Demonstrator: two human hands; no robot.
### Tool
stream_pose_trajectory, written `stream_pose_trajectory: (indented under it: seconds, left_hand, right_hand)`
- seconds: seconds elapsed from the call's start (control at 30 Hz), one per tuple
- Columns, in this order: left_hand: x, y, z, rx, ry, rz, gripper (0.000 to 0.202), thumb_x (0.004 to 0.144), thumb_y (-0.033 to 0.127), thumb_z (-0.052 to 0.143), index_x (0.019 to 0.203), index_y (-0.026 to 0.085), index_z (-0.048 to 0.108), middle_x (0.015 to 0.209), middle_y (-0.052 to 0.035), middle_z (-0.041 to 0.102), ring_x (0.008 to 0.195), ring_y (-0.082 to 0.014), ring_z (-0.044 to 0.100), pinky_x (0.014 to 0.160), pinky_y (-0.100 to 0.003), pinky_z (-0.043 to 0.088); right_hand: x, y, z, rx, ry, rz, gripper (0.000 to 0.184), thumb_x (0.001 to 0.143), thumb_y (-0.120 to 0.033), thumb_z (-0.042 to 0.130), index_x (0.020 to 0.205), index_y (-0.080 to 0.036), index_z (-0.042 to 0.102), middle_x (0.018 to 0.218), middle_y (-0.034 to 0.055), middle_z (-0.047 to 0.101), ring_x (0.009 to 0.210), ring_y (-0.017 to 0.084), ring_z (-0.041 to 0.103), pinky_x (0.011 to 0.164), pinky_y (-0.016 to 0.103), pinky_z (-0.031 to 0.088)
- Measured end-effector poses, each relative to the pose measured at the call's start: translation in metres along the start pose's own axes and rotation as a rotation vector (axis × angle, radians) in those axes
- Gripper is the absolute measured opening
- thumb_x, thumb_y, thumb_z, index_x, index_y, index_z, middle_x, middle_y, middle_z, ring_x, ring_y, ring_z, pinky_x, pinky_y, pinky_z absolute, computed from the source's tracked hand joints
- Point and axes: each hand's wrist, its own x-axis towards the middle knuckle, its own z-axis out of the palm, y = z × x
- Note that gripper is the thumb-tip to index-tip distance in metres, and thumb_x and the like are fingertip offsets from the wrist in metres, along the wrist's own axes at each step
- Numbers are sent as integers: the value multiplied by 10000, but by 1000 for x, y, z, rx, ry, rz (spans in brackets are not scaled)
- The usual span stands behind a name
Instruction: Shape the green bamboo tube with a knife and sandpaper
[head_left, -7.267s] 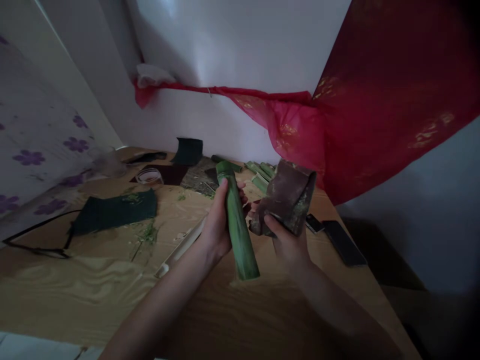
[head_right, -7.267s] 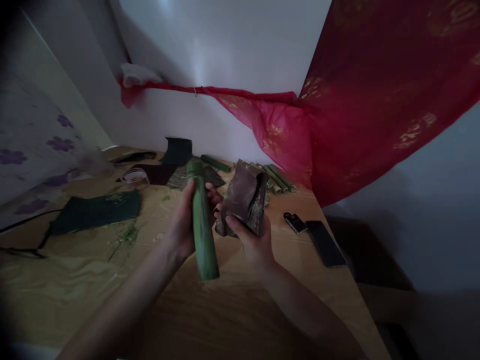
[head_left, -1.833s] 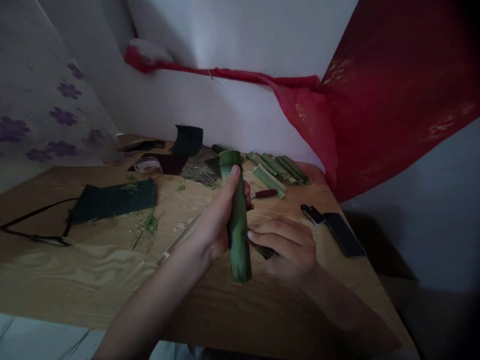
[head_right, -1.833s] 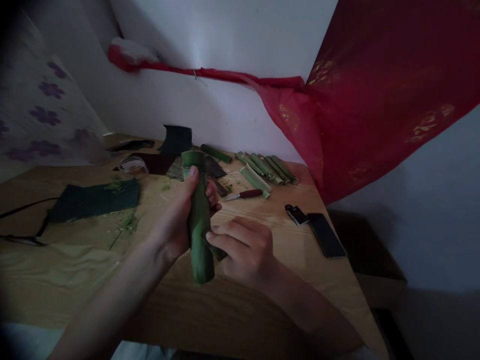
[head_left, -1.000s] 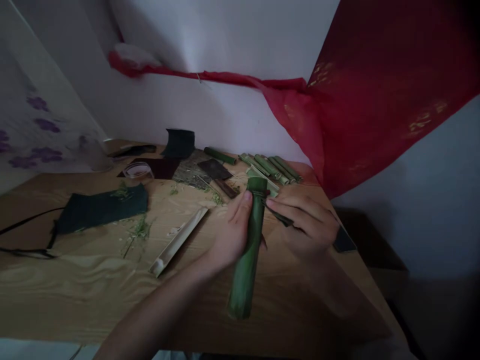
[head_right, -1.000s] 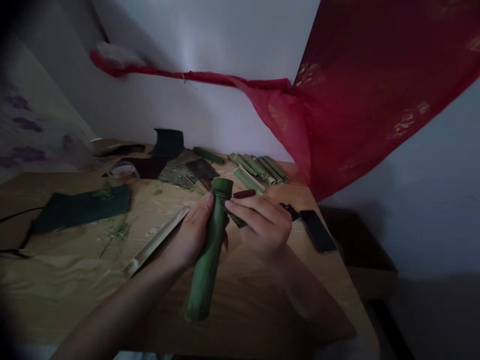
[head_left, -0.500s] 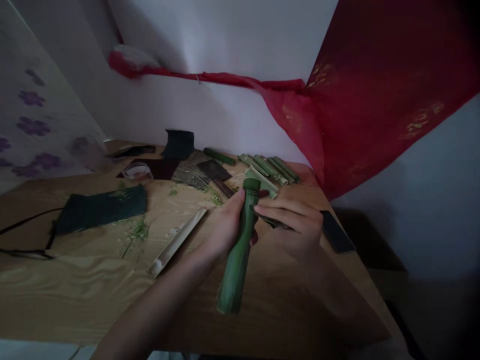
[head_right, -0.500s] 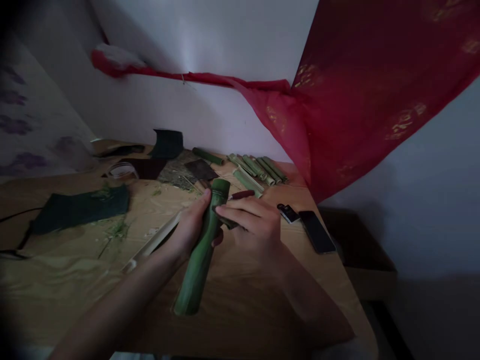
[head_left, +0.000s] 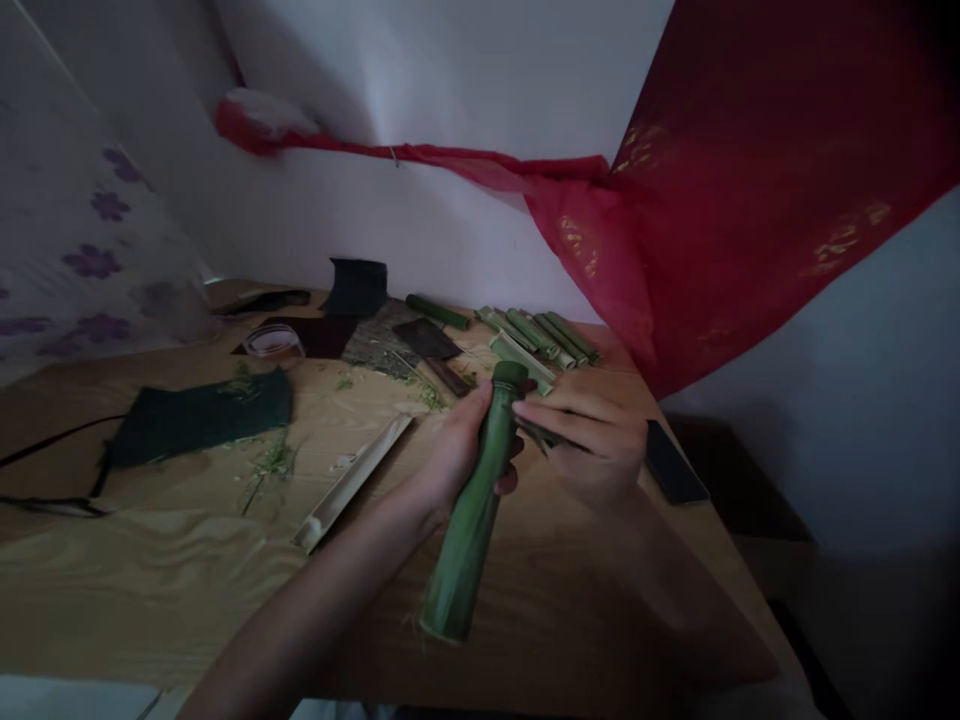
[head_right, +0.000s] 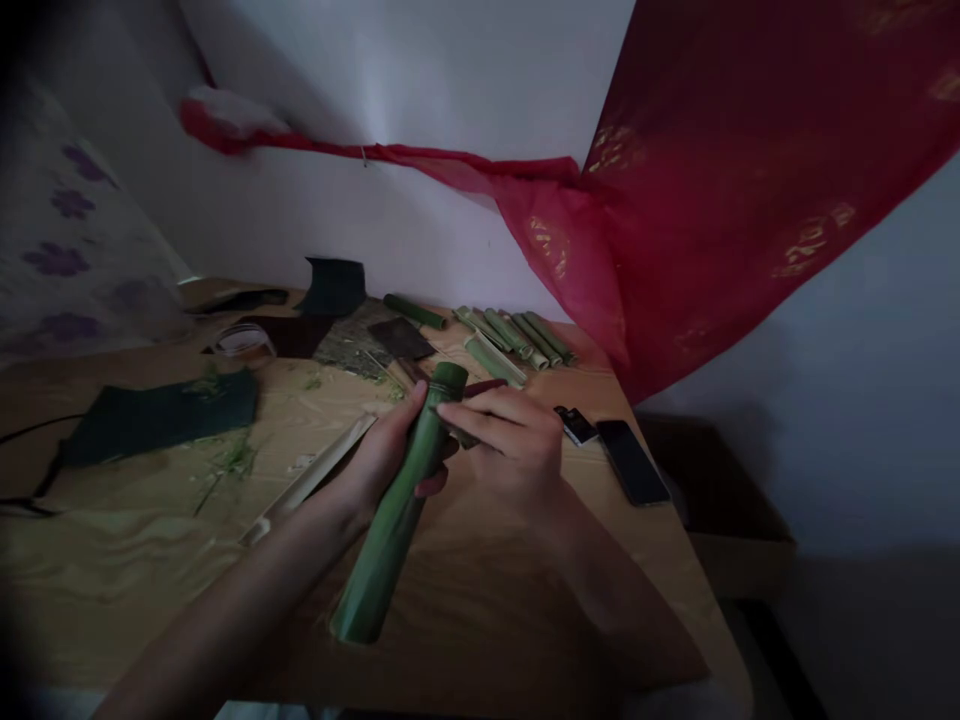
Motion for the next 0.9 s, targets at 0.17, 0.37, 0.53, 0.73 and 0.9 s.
stream_pose_trajectory:
  seconds: [0.17, 0.37, 0.53, 0.73, 0.9]
  left_hand:
    - [-1, 2, 1, -7, 11, -28, 349, 904, 518, 560, 888, 169, 575, 609, 28, 477, 443, -102, 460, 276, -173, 360]
    - [5, -7, 0, 76, 103, 43, 353, 880, 535, 579, 897, 183, 562, 622, 29, 504, 433, -115, 487, 287, -207, 399]
    - [14, -8, -7, 101, 85, -7, 318, 905, 484, 552, 859, 171, 590, 565, 23, 506, 423, -119, 486, 300, -209, 405]
    - [14, 2, -11, -69, 6, -101, 275, 894, 435, 592, 882, 162, 627, 625, 19, 523, 428, -98, 482, 287, -191, 394]
    - [10, 7, -8, -121, -22, -113, 273, 903, 428, 572, 869, 163, 628, 643, 22, 515, 438, -103, 502, 270, -193, 400]
  right_hand:
    - [-2, 3, 3, 86, -29, 73, 377, 827, -11, 648, 1038, -288, 791, 840, 21, 765, 762, 169, 720, 682, 300, 600]
    - [-5, 14, 2, -1, 23, 146, 372, 817, -10, 650, 1023, -283, 796, 823, 19, 744, 751, 159, 697, 688, 289, 578]
    - [-1, 13, -1, 140, -281, 219, 248, 830, -86, 703, 959, -272, 803, 821, 10, 750, 727, 145, 696, 672, 265, 568]
    - [6, 9, -7, 37, -169, 291, 152, 813, -141, 748, 908, -250, 796, 803, 7, 759, 753, 161, 708, 707, 271, 567]
    - [9, 9, -11, -5, -123, 272, 148, 814, -151, 740, 916, -247, 788, 819, 14, 770, 761, 175, 717, 718, 297, 576]
